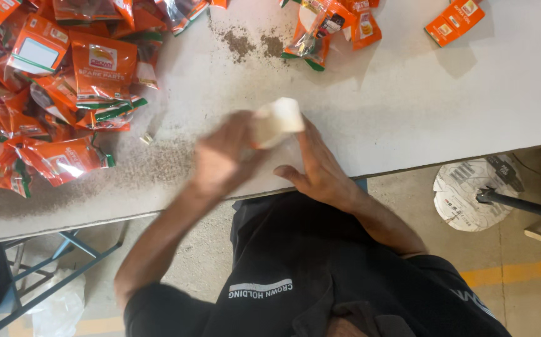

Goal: The person packs small orange sachets into small orange cardboard boxes at a work table. They open a box, insert sachets one at a time, close the box flaps, and set the finished box aside, repeating the cycle and occasionally gathering loose sachets closer.

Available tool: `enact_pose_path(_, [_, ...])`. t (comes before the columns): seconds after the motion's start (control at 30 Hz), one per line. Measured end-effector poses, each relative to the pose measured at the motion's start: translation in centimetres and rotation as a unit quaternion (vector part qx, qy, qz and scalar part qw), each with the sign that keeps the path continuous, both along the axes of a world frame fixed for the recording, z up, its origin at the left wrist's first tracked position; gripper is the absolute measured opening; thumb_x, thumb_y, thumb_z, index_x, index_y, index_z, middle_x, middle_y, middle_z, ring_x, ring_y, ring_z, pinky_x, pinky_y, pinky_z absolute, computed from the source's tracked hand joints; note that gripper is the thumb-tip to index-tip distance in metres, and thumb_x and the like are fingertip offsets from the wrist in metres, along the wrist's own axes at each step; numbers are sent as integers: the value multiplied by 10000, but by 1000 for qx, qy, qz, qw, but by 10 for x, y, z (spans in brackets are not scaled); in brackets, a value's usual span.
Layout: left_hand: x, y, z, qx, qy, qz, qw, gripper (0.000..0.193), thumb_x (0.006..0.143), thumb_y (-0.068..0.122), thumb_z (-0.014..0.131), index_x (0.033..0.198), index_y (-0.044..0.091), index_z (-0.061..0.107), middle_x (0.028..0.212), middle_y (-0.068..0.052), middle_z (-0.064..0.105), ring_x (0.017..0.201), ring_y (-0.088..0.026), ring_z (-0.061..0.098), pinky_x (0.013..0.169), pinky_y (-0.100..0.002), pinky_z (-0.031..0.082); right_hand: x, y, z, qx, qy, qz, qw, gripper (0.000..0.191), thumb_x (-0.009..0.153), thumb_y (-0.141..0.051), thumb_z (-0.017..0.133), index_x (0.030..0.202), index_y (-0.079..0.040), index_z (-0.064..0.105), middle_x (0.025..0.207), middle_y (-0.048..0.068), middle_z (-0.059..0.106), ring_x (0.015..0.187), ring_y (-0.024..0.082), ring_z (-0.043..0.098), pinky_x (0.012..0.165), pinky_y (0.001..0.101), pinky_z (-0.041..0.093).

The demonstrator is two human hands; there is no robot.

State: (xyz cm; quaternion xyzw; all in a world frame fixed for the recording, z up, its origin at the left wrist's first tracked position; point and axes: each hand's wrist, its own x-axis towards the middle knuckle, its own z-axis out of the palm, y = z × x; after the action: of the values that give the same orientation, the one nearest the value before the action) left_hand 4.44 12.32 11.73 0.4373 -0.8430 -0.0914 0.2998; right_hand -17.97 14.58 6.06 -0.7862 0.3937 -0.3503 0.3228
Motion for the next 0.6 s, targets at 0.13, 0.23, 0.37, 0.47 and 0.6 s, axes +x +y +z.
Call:
enact_pose_path(0.13, [-49, -29, -11, -43, 61, -116, 990, 534, 877, 5, 661, 1370, -113, 494, 1268, -270, 609, 973, -371, 729, 731, -373, 619, -26, -13, 3, 43, -66, -111, 991, 736, 1045, -129, 670, 1598, 30, 212, 1624, 231, 422, 1507, 379, 457, 1241, 457, 400])
enact_pose_path(0.23, [-61, -85, -29, -64, 49, -99, 992, 497, 841, -22, 636, 1324, -10, 520, 1182, -227, 628, 840, -353, 727, 654, -391, 604, -42, -16, 1, 44, -30, -147, 988, 633, 1100, -112, 614, 1600, 18, 249, 1559, 214, 491, 1452, 369, 534, 1231, 449, 432])
enact_pose_path(0.37, [-102, -145, -68, -87, -4, 63, 994, 459, 908, 211, 751, 1251, -5, 537, 998, -204, 614, 666, -327, 709, 495, -413, 554, -44, -21, 0, -79, 121, -146, 979, 612, 1057, -121, 669, 1548, 8, 327, 1471, 234, 524, 1343, 433, 509, 1230, 502, 316])
enact_pose_path(0.47, [-103, -153, -81, -92, -62, 66, 992, 392, 955, 144, 739, 1278, 26, 548, 984, -182, 609, 708, -313, 717, 540, -418, 559, -50, -24, 6, -33, 101, -160, 981, 601, 1052, -93, 632, 1561, 14, 332, 1433, 174, 578, 1375, 371, 533, 1270, 584, 212])
enact_pose_path(0.6, [-56, -112, -61, 23, 174, -36, 984, 538, 833, 15, 687, 1346, 29, 526, 1193, -220, 619, 970, -325, 736, 717, -395, 654, -59, -23, 9, 3, 85, -125, 989, 590, 1039, -78, 630, 1567, -30, 372, 1502, 140, 550, 1441, 295, 503, 1305, 575, 152])
